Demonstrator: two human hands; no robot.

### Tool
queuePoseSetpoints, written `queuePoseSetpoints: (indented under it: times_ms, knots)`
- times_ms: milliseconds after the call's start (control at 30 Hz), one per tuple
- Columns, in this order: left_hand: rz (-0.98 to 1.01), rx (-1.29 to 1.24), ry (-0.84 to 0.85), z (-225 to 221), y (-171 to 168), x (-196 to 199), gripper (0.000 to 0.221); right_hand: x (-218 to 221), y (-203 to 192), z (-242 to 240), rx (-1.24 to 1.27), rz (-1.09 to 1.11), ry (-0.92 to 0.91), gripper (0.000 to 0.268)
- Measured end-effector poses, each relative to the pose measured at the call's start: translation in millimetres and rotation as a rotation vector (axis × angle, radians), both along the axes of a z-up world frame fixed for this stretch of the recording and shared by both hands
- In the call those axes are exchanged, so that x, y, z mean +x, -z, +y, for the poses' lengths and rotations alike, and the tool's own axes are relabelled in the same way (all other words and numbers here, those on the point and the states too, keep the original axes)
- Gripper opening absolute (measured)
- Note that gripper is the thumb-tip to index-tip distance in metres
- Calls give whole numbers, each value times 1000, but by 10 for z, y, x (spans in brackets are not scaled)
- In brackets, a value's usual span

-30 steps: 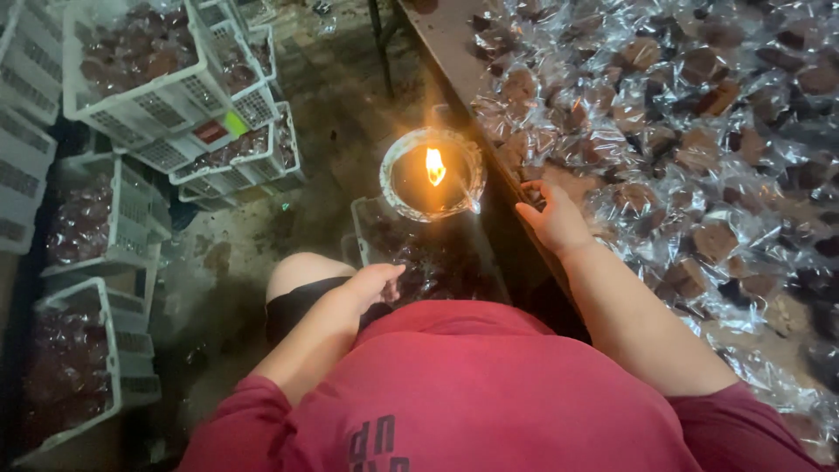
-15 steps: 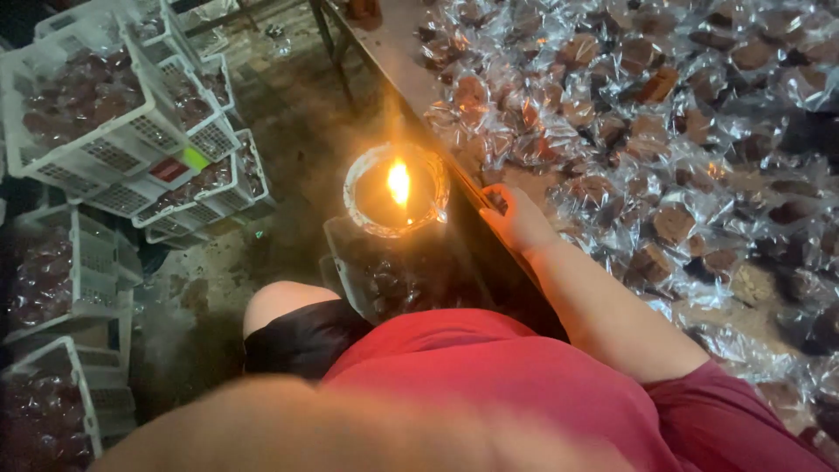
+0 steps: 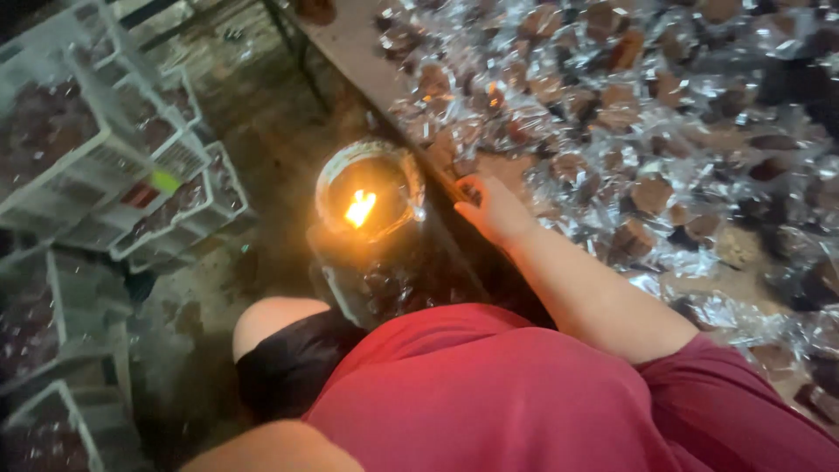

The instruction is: Sealing small plastic bags containing food items by melting the edges over a candle flame.

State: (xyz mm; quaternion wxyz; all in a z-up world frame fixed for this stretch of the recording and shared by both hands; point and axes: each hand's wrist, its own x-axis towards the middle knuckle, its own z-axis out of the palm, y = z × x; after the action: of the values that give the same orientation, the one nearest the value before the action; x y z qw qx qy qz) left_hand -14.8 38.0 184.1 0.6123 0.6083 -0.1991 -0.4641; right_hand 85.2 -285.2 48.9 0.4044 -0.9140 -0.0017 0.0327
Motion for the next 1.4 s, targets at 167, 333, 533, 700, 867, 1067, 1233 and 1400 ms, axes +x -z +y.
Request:
queuePoseSetpoints:
  times_ms: [167,333,533,700,867,1067,1233,1400]
  knots:
    - [80,1,-31,111,338,14,38,15,64,-54,135,64,57,46]
    - [151,26,-86,428,481,-205,36,-18,-1254,-34,266,116,164,49]
    - [-1182,1360,-140,1762,2307,-1059,37,675,-1492,-1087,-219,64,479,94]
    - [-897,1879,-464,1898,2955,-1745,64,1343,-1376,-1913,-131,157,580,67]
    - [-1224,1472,-1005,2046,3215,-1904,35,1738,-1476,-1601,-252,431,601,91]
    - [-942,1664,-1043,2165,3292,-2127,37,2179,-983,-1696,-426,515,576,103]
    - [-906,1640,-1120,1920,3124,-2106,32,2321,-625,-1960,-478,480,469,85]
    - [-1406,1387,-1090,2288,3562,-1952,39,2262,-136,-2068,-607,444,264,81]
